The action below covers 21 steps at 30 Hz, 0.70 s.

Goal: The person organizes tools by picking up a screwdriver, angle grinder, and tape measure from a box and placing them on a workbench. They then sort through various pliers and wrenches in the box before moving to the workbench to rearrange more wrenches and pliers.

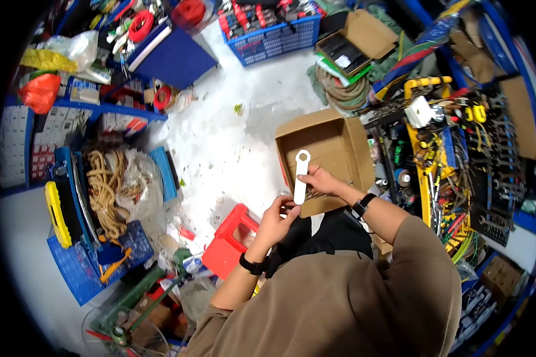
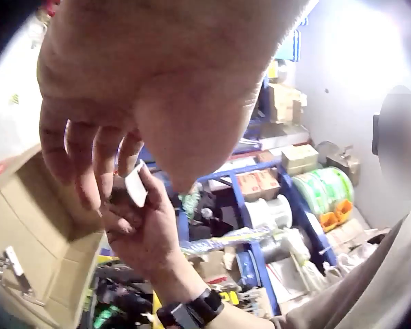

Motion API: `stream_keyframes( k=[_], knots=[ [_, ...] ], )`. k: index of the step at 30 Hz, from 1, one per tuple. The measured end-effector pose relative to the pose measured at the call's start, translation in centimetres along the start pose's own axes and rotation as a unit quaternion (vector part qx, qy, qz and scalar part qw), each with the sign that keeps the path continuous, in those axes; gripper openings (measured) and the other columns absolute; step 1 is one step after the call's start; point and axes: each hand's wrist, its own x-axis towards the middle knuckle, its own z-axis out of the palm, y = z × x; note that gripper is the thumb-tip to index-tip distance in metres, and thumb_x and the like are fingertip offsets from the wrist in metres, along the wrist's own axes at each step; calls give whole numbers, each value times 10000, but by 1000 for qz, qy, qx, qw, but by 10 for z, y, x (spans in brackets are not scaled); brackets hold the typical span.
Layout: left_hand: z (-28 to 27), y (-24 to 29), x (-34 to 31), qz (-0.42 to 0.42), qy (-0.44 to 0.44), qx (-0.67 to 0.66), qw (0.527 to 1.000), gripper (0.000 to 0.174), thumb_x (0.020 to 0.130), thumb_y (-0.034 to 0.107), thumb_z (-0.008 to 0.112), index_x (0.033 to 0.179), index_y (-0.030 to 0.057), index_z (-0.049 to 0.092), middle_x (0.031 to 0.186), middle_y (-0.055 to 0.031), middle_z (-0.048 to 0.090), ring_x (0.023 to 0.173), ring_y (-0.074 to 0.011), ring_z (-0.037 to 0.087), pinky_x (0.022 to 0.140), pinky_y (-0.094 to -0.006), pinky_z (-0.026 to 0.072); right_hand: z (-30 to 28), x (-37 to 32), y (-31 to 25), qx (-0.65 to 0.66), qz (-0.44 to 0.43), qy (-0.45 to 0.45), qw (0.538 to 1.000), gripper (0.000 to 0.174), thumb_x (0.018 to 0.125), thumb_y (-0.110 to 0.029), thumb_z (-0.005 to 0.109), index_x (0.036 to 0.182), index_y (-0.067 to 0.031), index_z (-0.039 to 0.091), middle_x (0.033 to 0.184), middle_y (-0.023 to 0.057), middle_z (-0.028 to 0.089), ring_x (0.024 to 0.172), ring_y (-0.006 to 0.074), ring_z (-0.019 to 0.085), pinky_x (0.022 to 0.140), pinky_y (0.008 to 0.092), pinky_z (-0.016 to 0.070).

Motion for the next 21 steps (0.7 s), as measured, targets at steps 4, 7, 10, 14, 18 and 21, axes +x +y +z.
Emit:
stream_keyframes(
  k=[4,7,10,14,18,21],
  knots=[
    [7,41,11,47,-100,-82,990,211,909,190,700,933,8,595,719,2,606,677,-83,556,654,-237,459,20,-85,-96,23,-46,-21,998,202,959,-243,616,908,-51,648,738,-28,634,595,52,540,522,229,432],
    [17,72,8,67,-205,-130,968,155,924,167,679,918,26,614,746,12,615,675,-70,554,630,-231,449,12,-132,-115,32,-87,45,995,305,978,-371,580,899,-77,604,725,-7,627,578,85,611,499,231,432],
    [35,89,8,98,-229,-133,959,148,932,158,667,927,19,617,770,12,629,702,-61,558,645,-226,456,-40,-161,-109,6,-153,199,968,341,990,-439,527,864,-123,558,662,-27,579,554,128,662,444,217,386],
    [56,113,9,122,-223,-62,965,158,933,161,668,933,11,616,802,8,639,726,-62,564,678,-229,463,-163,-205,-107,123,-57,445,885,557,924,-592,545,1037,-49,596,672,67,655,483,142,551,448,248,383],
    [84,121,15,151,-180,-9,972,147,952,152,637,949,6,620,825,-3,645,754,-74,571,720,-234,467,-286,-227,-70,-8,24,602,798,592,921,-545,577,773,24,651,624,108,666,469,180,591,448,337,455],
    [99,114,34,133,-108,12,985,141,973,146,593,953,10,624,814,10,638,765,-71,555,730,-232,450,-330,-242,-71,26,123,609,784,645,915,-568,573,741,47,656,579,97,649,401,180,479,417,340,386]
  ],
)
